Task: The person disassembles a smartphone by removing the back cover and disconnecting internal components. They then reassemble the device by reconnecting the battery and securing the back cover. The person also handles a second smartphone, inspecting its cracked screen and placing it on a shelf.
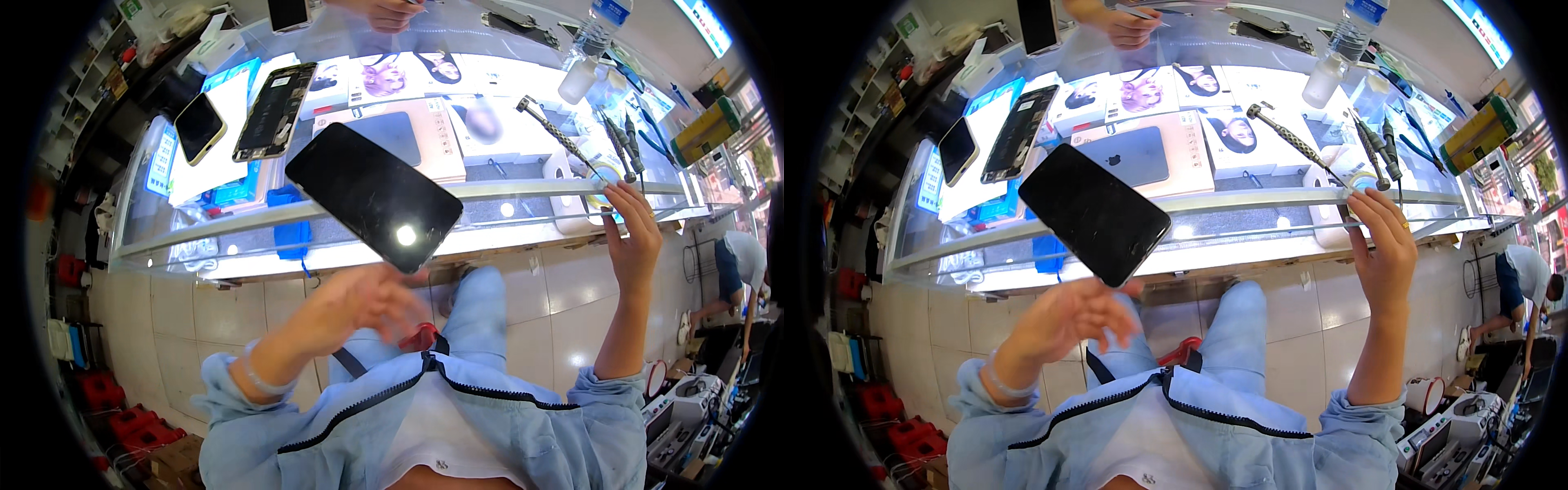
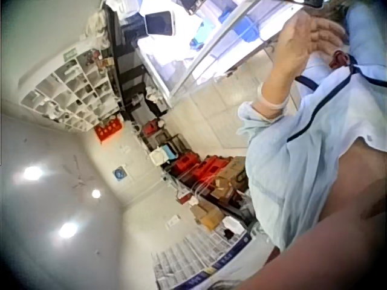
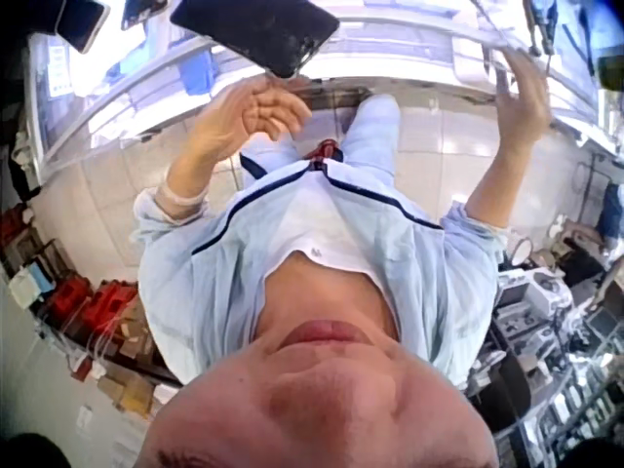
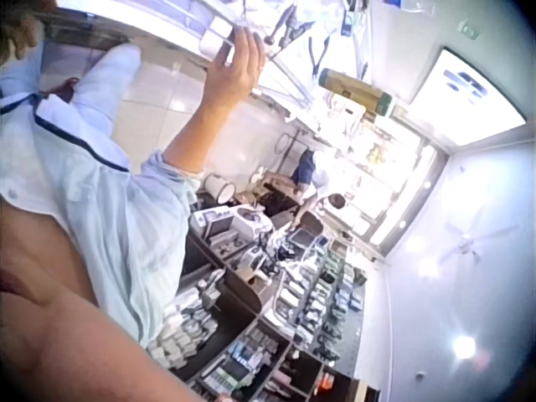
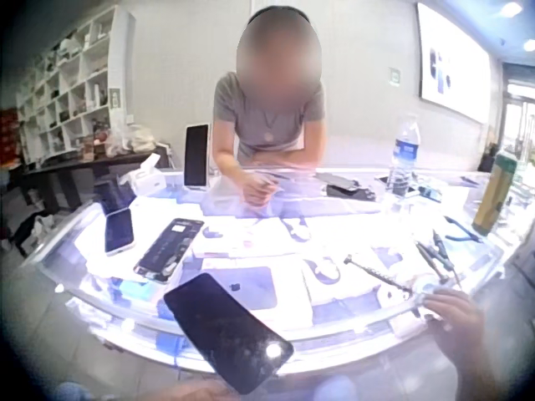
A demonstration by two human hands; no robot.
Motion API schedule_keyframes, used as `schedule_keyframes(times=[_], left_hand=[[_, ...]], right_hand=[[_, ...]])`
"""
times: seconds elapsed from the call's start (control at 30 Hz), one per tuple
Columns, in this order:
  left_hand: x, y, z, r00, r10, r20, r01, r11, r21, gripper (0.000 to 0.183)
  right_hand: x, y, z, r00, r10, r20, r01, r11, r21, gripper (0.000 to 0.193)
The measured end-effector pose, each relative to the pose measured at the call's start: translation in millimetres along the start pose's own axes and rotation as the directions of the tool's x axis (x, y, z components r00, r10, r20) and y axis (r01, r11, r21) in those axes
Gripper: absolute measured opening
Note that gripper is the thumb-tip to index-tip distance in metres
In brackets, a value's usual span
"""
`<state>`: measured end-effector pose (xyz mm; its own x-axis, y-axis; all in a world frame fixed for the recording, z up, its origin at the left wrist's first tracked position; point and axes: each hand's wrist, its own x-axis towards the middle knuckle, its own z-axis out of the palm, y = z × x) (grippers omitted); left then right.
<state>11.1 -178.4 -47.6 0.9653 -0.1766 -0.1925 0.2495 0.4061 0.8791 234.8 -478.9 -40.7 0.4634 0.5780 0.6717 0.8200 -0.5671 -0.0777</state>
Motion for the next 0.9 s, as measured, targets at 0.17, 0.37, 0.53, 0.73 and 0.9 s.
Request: schedule_keyframes(times=[0.17, 0.37, 0.53, 0.73, 0.9], left_hand=[[33, -12, 11, 0.988, 0.056, -0.147, -0.1, 0.945, -0.312, 0.051], [18, -43, 31, 0.943, 0.285, -0.17, -0.316, 0.928, -0.198, 0.03], [6, -90, 25, 0.878, 0.365, -0.311, -0.463, 0.813, -0.352, 0.052], [-8, -86, 31, 0.887, 0.424, -0.182, -0.451, 0.714, -0.535, 0.046], [-16, -97, 26, 0.826, 0.531, -0.191, -0.545, 0.664, -0.512, 0.043]], right_hand=[[-12, -8, -12, 0.999, 0.006, -0.053, -0.005, 1.0, 0.027, 0.028], [-49, -68, 6, 0.853, 0.495, 0.163, -0.349, 0.31, 0.885, 0.025], [-57, -128, 27, 0.797, 0.36, 0.485, -0.453, -0.176, 0.874, 0.019], [-56, -157, 19, 0.869, 0.241, 0.431, -0.421, -0.096, 0.902, 0.011], [-49, -174, -5, 0.925, 0.167, 0.343, -0.381, 0.378, 0.844, 0.012]])
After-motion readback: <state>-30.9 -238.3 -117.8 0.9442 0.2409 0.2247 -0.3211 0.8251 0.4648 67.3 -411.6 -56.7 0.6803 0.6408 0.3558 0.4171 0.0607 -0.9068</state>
